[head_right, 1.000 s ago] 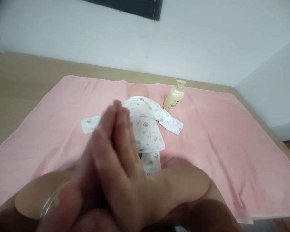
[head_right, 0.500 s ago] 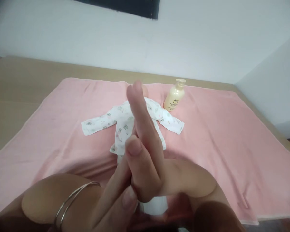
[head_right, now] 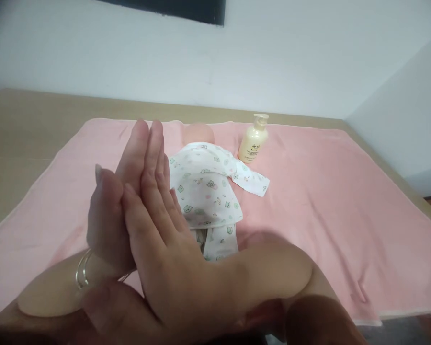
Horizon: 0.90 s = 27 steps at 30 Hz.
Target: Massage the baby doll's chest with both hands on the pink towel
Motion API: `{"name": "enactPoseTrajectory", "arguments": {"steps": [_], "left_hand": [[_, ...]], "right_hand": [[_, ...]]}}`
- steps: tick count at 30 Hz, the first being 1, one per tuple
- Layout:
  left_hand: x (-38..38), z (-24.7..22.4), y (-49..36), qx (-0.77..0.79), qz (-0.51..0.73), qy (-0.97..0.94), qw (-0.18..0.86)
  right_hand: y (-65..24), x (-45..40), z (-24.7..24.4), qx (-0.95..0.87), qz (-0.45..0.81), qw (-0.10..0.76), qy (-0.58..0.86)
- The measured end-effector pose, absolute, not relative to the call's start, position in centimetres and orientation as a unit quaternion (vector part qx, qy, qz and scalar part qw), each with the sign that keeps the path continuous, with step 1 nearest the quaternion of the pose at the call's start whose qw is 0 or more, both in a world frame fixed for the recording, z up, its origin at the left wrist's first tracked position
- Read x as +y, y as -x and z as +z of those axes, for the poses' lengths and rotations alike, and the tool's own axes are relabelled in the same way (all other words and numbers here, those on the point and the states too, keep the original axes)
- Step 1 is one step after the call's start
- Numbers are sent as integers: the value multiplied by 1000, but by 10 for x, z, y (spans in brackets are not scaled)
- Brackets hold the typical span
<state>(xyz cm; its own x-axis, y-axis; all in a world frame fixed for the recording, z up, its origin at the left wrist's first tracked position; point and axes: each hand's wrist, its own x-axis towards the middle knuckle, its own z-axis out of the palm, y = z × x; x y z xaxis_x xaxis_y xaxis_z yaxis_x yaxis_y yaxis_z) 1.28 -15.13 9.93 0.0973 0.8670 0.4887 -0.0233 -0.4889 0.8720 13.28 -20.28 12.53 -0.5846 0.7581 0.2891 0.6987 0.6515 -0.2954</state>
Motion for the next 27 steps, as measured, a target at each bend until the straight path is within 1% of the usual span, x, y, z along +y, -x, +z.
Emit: {"name": "enactPoseTrajectory", "arguments": {"steps": [2, 4, 5, 7, 8, 10, 11, 14, 17, 20, 23, 27], "left_hand": [[-129, 94, -13, 323, 616, -589, 411], [-103, 85, -14, 355, 643, -567, 373], [-88, 79, -14, 389, 654, -551, 343], [-57, 63, -15, 453, 642, -546, 291], [-42, 53, -16, 475, 642, -533, 278], [-20, 34, -18, 536, 623, -492, 286], [-13, 25, -19, 554, 608, -486, 296], [-7, 3, -23, 558, 576, -518, 297], [-13, -8, -24, 549, 566, -553, 270], [-18, -17, -22, 546, 559, -576, 238], [-21, -25, -18, 527, 551, -614, 203], [-25, -28, -16, 510, 549, -633, 191]], "right_hand": [[-142, -190, 134, -897, 139, 236, 346], [-151, -166, 129, -888, 199, 269, 315], [-154, -151, 122, -872, 214, 283, 337], [-156, -120, 99, -846, 189, 301, 398], [-155, -104, 85, -836, 156, 303, 430], [-151, -77, 56, -845, 99, 292, 437], [-149, -66, 44, -856, 91, 281, 425], [-147, -44, 23, -869, 80, 257, 415], [-152, -33, 21, -872, 88, 228, 424], [-158, -25, 20, -843, 102, 209, 485], [-161, -21, 14, -795, 94, 223, 556], [-159, -29, 9, -770, 76, 237, 587]]}}
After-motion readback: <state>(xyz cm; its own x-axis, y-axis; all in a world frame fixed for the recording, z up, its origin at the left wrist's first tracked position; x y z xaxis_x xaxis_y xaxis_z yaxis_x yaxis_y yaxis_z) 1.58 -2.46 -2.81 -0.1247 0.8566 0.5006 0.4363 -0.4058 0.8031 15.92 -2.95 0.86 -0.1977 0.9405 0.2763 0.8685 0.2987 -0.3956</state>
